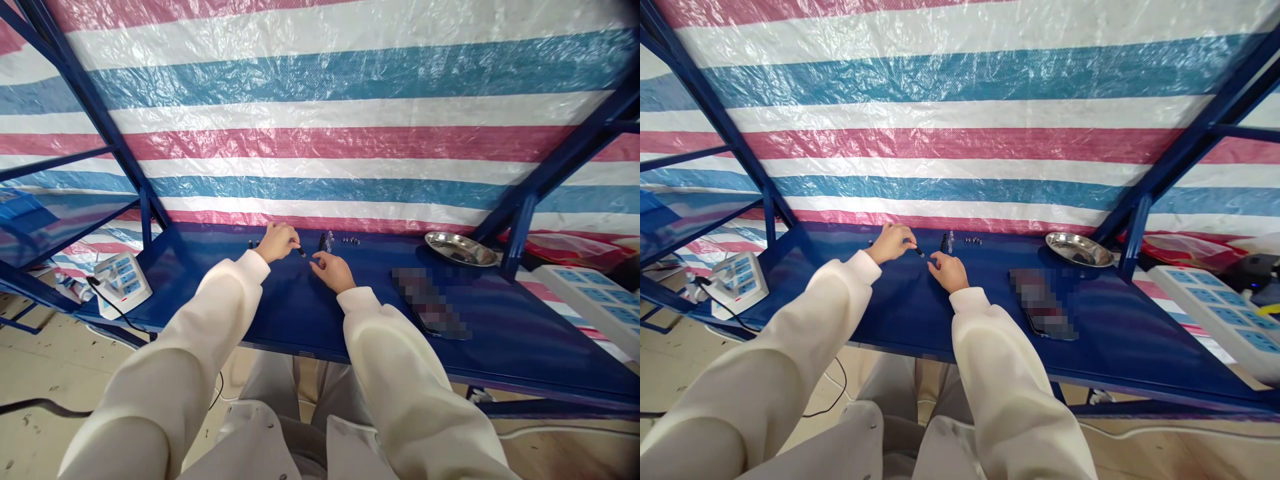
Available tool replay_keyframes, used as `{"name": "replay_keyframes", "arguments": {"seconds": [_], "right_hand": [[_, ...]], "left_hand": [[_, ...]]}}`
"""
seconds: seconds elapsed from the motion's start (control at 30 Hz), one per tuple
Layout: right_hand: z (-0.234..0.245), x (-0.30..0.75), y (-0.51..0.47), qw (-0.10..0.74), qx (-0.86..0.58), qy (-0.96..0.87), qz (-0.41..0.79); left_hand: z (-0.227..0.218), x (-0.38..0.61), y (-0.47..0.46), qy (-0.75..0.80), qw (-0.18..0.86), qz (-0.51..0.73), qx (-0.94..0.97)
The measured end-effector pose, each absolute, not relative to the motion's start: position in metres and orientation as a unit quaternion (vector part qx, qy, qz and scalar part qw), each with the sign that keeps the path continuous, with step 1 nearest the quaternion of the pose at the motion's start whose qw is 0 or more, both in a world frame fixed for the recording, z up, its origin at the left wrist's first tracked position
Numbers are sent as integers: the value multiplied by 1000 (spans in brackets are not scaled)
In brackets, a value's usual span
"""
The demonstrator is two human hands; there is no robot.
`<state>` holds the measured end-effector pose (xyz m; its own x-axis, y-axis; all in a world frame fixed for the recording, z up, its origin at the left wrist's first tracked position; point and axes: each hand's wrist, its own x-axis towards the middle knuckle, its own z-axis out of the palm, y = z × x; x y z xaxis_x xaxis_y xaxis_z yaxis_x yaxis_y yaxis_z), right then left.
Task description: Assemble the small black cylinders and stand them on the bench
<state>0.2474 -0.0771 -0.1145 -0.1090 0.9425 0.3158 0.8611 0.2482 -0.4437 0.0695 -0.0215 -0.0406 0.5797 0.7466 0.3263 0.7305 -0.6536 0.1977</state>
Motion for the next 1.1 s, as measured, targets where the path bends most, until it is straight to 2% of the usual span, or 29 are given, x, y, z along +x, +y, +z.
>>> {"name": "replay_keyframes", "arguments": {"seconds": [0.17,0.5,1.1], "right_hand": [[-117,248,-76,270,-612,-738,91],[-122,251,-73,269,-626,-726,87],[-120,252,-74,260,-644,-714,94]], "left_hand": [[-22,42,8,453,-33,106,885],[-30,25,15,486,-77,0,871],[-31,21,17,494,-78,-11,866]]}}
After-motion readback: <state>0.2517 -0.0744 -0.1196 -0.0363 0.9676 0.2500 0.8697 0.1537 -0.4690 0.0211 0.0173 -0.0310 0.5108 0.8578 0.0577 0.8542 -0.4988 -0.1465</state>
